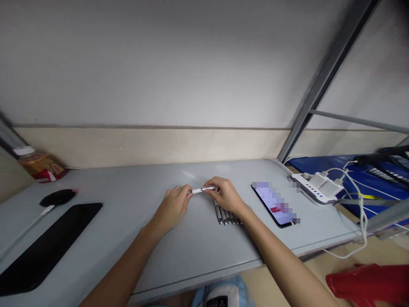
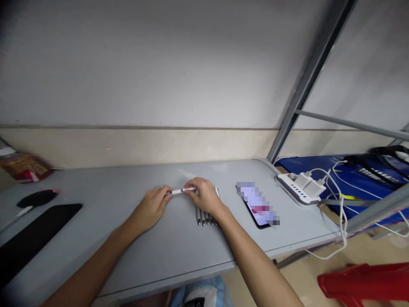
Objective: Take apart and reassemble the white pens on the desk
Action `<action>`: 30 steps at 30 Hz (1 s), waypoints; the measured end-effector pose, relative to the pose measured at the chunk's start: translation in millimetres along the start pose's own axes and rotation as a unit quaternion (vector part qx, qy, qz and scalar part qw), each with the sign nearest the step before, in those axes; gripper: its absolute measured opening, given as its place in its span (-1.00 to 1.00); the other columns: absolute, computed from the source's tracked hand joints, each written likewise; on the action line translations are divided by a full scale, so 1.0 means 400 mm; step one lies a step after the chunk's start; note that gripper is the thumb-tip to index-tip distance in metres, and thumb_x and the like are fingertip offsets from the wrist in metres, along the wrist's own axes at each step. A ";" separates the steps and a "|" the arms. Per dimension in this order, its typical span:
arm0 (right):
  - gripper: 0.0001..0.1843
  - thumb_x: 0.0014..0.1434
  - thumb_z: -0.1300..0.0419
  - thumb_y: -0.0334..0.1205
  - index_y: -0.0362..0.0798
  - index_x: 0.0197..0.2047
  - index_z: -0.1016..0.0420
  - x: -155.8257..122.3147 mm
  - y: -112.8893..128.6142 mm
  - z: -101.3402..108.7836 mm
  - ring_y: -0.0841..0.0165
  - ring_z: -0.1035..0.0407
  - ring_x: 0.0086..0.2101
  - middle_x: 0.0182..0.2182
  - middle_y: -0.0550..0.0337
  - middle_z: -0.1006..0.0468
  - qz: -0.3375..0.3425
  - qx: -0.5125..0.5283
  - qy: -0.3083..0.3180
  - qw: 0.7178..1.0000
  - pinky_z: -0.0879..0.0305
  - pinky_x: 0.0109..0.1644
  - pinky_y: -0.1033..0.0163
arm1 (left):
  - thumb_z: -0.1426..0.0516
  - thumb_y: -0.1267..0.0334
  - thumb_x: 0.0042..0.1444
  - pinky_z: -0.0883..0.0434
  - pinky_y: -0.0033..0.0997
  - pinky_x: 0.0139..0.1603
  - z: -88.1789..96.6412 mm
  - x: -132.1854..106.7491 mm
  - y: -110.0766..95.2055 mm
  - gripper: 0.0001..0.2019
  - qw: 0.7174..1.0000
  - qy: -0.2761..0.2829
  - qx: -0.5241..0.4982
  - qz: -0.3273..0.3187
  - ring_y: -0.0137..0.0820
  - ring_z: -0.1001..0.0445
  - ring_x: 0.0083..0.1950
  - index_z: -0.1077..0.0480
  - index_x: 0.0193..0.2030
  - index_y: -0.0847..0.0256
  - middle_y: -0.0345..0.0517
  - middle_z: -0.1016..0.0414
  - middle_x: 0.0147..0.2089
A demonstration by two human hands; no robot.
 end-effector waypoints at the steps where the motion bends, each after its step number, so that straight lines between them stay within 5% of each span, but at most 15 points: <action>1: -0.91 0.20 -0.18 -0.31 -0.05 -0.23 -0.52 -0.001 0.002 0.000 0.34 -0.38 -0.27 -0.30 0.14 -0.55 0.011 -0.008 -0.003 1.000 -0.24 -0.18 0.27 | 0.16 0.21 0.33 -0.25 -0.31 -0.21 -0.002 -0.001 0.001 -0.74 1.000 0.004 0.011 -0.001 -0.32 -0.36 -0.28 -0.31 -0.21 0.17 -0.15 -0.40 -0.32; 5: -0.89 0.14 -0.20 -0.42 -0.04 -0.28 -0.49 -0.004 0.005 -0.007 0.33 -0.35 -0.24 -0.30 0.14 -0.50 0.032 -0.033 -0.003 0.999 -0.24 -0.15 0.25 | 0.16 0.25 0.33 -0.22 -0.32 -0.24 -0.006 -0.003 0.002 -0.71 0.999 0.009 0.031 -0.006 -0.32 -0.35 -0.28 -0.31 -0.31 0.17 -0.16 -0.40 -0.36; 11: -0.77 0.25 -0.15 -0.19 -0.02 -0.05 -0.49 -0.005 0.009 -0.014 0.29 -0.37 -0.17 -0.21 0.08 -0.54 0.030 -0.047 0.016 0.998 -0.24 -0.07 0.20 | 0.18 0.25 0.33 -0.23 -0.32 -0.21 0.005 0.001 -0.009 -0.71 1.000 -0.002 0.024 0.000 -0.33 -0.35 -0.26 -0.30 -0.31 0.18 -0.15 -0.39 -0.34; 19: -0.91 0.18 -0.18 -0.38 -0.06 -0.26 -0.52 -0.006 0.013 -0.015 0.32 -0.34 -0.24 -0.30 0.12 -0.50 0.050 -0.087 0.029 0.995 -0.23 -0.15 0.25 | 0.13 0.19 0.33 -0.22 -0.32 -0.21 -0.002 0.000 -0.018 -0.73 0.999 0.009 0.029 -0.009 -0.33 -0.35 -0.26 -0.30 -0.32 0.18 -0.16 -0.40 -0.34; 25: -0.79 0.24 -0.13 -0.33 -0.03 -0.07 -0.51 -0.009 0.021 -0.025 0.29 -0.33 -0.21 -0.22 0.08 -0.51 0.077 -0.117 0.051 0.989 -0.22 -0.12 0.22 | 0.13 0.20 0.33 -0.24 -0.31 -0.18 -0.006 0.000 -0.008 -0.74 0.999 0.011 0.024 -0.018 -0.31 -0.36 -0.21 -0.32 -0.24 0.18 -0.13 -0.43 -0.28; 30: -0.85 0.22 -0.14 -0.37 -0.03 -0.17 -0.50 -0.007 0.013 -0.025 0.28 -0.29 -0.23 -0.27 0.10 -0.50 0.086 -0.139 0.035 0.986 -0.18 -0.14 0.21 | 0.13 0.22 0.32 -0.28 -0.30 -0.17 -0.008 0.001 -0.007 -0.74 1.000 0.012 0.001 -0.021 -0.32 -0.38 -0.23 -0.34 -0.25 0.18 -0.12 -0.45 -0.28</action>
Point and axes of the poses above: each hand's wrist, its own x-axis towards the middle knuckle, its own z-axis out of the back of the hand, y = z × x, the point moved 7 cm from there along x, towards the middle knuckle
